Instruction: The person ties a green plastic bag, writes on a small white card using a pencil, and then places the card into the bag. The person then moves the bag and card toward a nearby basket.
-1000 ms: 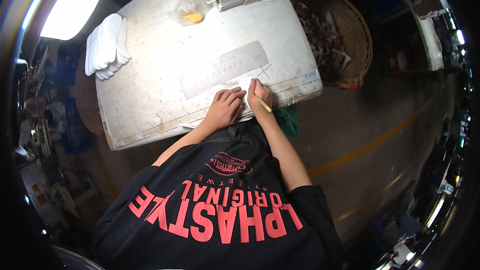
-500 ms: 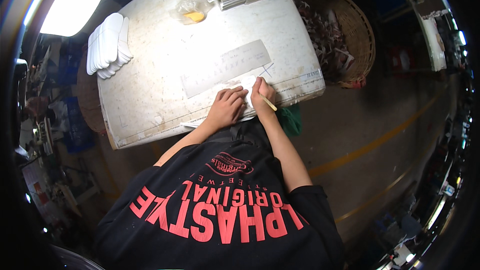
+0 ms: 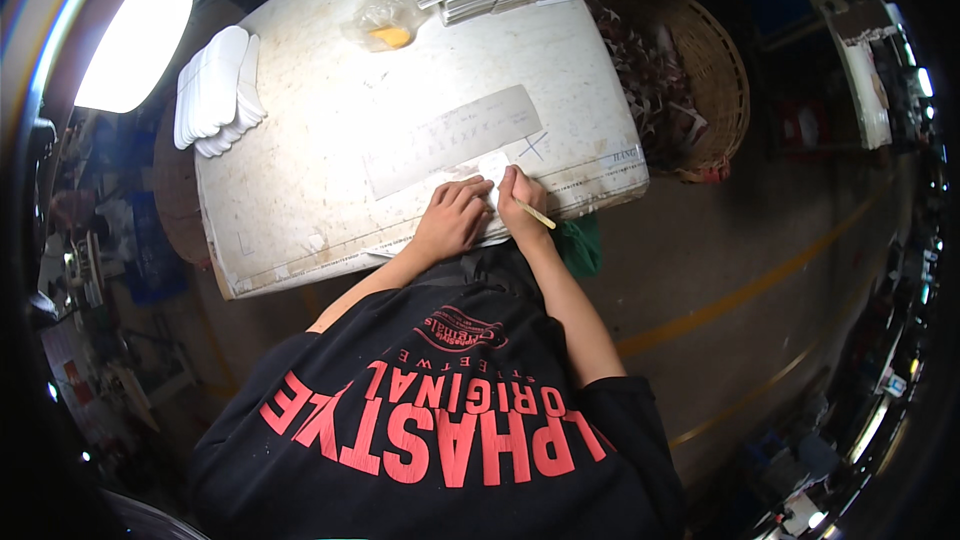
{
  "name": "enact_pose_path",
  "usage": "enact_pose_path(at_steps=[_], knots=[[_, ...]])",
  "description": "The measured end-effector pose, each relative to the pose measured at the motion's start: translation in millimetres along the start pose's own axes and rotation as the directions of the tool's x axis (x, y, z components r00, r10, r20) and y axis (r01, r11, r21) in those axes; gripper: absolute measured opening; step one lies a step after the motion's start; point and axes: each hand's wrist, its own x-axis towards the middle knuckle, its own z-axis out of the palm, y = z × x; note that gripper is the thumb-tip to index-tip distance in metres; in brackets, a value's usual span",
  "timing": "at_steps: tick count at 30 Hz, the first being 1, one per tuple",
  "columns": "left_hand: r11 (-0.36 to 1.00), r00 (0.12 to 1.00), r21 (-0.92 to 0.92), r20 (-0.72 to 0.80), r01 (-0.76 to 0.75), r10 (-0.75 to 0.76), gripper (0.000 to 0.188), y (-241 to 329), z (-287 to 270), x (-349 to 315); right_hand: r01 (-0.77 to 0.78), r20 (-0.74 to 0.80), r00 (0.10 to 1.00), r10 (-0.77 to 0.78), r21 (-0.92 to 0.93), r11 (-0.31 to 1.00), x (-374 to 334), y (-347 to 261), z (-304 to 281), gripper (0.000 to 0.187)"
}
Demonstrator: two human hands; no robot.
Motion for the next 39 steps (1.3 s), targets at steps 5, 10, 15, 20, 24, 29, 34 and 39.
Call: enact_pose_path(at_steps=[5, 10, 15, 20, 24, 29, 34, 39], knots=[[1.0, 1.0, 0.007, 0.01, 0.006, -0.006, 0.022, 0.6, -1.8, -0.1, 0.021, 0.052, 0.998, -0.016, -0.079, 0.997, -1.4, 3.2, 0.9, 0.024], [1.0, 1.0, 0.003, 0.003, 0.014, -0.014, 0.019, 0.4, -1.1, -0.2, -0.009, 0.052, 0.999, 0.012, -0.057, 0.998, -0.7, 0.1, -0.3, 0.024], [1.0, 1.0, 0.008, 0.01, 0.02, -0.02, 0.019, 0.2, -0.7, -0.8, 0.001, 0.043, 0.999, 0.002, -0.072, 0.997, -1.0, 1.1, 0.4, 0.027], [1.0, 1.0, 0.016, -0.01, 0.011, -0.01, 0.02, 0.6, -0.7, -0.1, -0.013, 0.021, 1.0, 0.015, -0.116, 0.993, -1.5, 1.2, 0.4, 0.028], [1.0, 1.0, 0.008, -0.018, 0.01, -0.009, 0.02, 1.0, -0.8, 0.1, -0.001, 0.023, 1.0, 0.004, -0.099, 0.995, -1.2, 0.6, -1.1, 0.025], [1.0, 1.0, 0.016, -0.016, 0.004, -0.004, 0.021, 0.8, -1.1, -0.1, -0.001, 0.001, 1.0, 0.001, -0.117, 0.993, -0.4, 0.6, -2.8, 0.025], [1.0, 0.999, 0.014, -0.037, -0.001, 0.002, 0.021, 0.2, 0.8, -0.3, 0.012, -0.028, 0.999, -0.015, -0.107, 0.994, 0.3, 1.9, -0.8, 0.024], [1.0, 1.0, 0.001, -0.022, -0.006, 0.006, 0.021, 0.0, 0.9, -0.6, 0.004, -0.036, 0.999, -0.008, -0.113, 0.994, 0.4, 4.0, 1.7, 0.026]])
